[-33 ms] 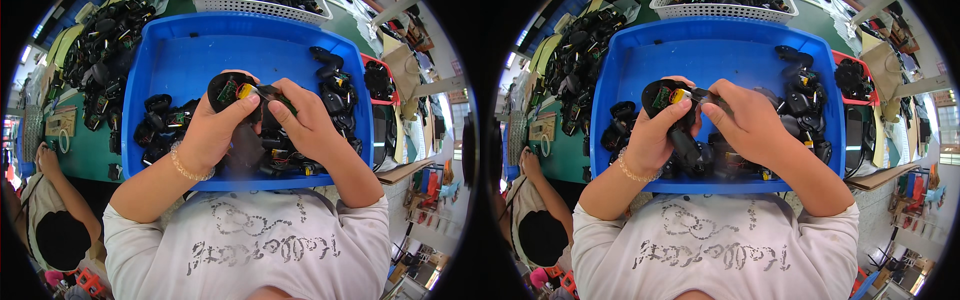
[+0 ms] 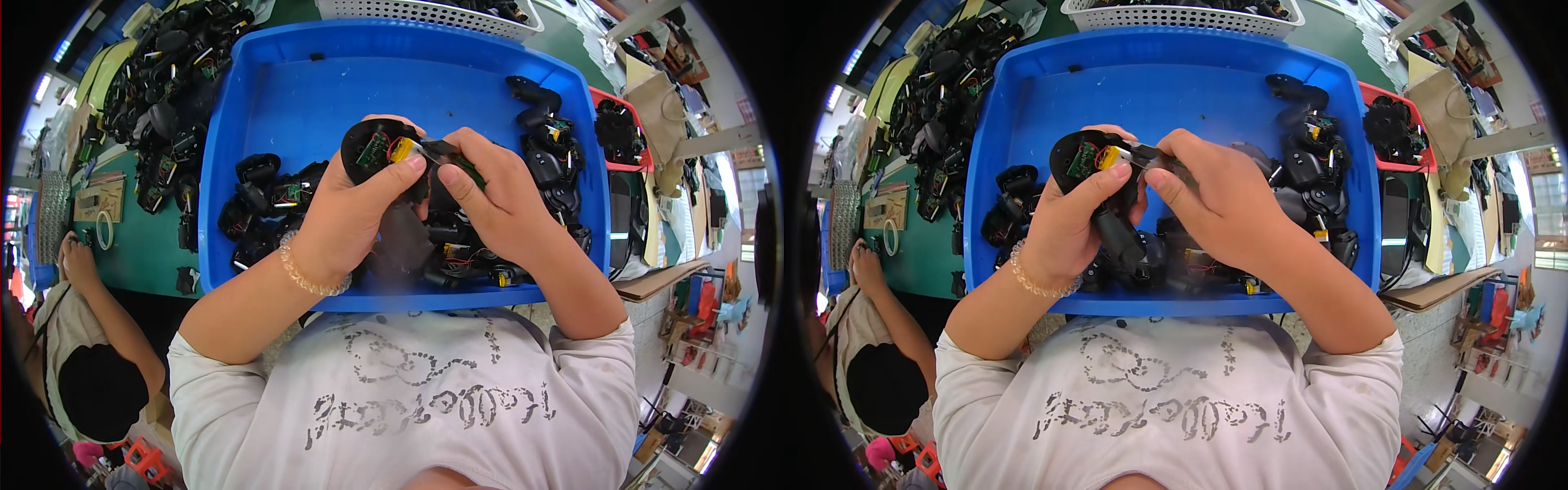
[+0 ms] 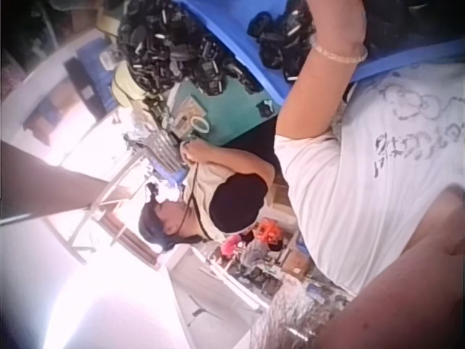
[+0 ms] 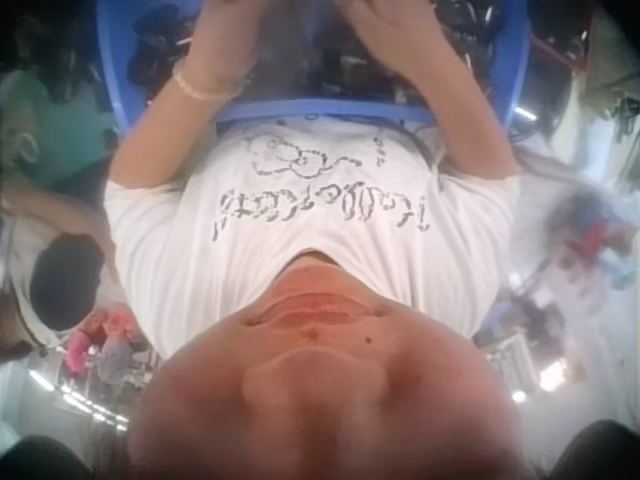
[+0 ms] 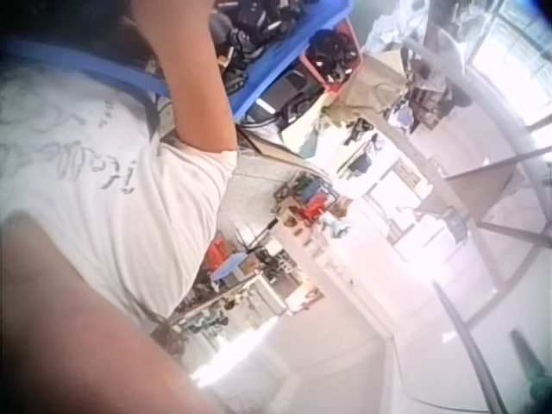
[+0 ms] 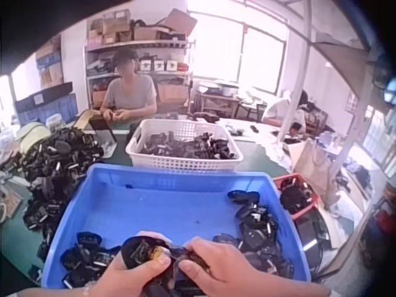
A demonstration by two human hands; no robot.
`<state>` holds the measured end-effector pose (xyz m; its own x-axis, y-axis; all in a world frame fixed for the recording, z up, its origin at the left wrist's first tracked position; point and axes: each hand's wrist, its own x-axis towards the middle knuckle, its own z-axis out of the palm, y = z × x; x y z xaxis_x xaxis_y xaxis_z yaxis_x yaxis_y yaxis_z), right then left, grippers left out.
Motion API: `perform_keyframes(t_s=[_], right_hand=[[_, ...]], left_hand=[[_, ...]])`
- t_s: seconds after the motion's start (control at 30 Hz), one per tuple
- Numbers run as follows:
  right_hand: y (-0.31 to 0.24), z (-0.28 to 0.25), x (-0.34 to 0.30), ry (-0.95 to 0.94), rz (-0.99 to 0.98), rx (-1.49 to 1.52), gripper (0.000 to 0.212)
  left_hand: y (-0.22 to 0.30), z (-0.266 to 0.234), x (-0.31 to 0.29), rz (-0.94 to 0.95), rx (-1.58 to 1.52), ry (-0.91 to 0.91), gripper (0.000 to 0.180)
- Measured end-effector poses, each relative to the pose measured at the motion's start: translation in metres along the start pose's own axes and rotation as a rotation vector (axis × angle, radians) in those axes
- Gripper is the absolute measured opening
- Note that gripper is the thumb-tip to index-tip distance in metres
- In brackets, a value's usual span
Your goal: The person assembles computer mice by hand, fitting circuit boards, batteries, and plastic components into mouse shells, using diagonal cutters to trim parts as needed.
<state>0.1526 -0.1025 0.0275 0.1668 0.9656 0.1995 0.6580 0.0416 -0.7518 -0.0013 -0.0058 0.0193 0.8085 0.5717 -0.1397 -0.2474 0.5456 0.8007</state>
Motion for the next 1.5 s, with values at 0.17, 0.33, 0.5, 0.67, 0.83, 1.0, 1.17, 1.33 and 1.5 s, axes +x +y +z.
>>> perform_keyframes(t_s=[0.17, 0.33, 0.5, 0.67, 0.83, 1.0, 1.17, 1.33, 1.5], right_hand=[[-0.002, -0.001, 0.0, -0.002, 0.007, -0.029, 0.027], [-0.004, 0.0, 0.002, 0.05, -0.053, -0.051, 0.021], [-0.008, -0.006, 0.001, 0.171, -0.052, -0.016, 0.017], [0.001, -0.012, 0.006, 0.199, -0.03, -0.059, 0.017], [0.0, -0.011, 0.007, 0.24, -0.204, -0.113, 0.033], [0.003, -0.008, 0.004, 0.203, -0.21, -0.092, 0.037], [0.007, -0.003, 0.003, 0.199, -0.311, -0.249, 0.039], [0.001, -0.001, 0.005, 0.182, -0.377, -0.327, 0.043], [0.0, -0.007, 0.004, 0.151, -0.361, -0.505, 0.04]], left_hand=[[-0.003, -0.001, 0.001, 0.003, -0.01, -0.021, 0.022], [-0.002, 0.0, 0.0, 0.008, -0.01, -0.036, 0.02], [0.0, -0.006, 0.006, -0.045, -0.105, 0.076, 0.018], [0.001, -0.011, 0.009, -0.072, -0.231, 0.024, 0.019], [0.003, -0.015, 0.009, -0.149, -0.247, 0.062, 0.015], [0.004, -0.014, 0.008, -0.2, -0.231, 0.054, 0.016], [0.004, -0.014, 0.009, -0.217, -0.223, 0.092, 0.017], [0.003, -0.015, 0.008, -0.23, -0.21, 0.109, 0.018], [0.003, -0.012, 0.007, -0.215, -0.236, 0.15, 0.014]])
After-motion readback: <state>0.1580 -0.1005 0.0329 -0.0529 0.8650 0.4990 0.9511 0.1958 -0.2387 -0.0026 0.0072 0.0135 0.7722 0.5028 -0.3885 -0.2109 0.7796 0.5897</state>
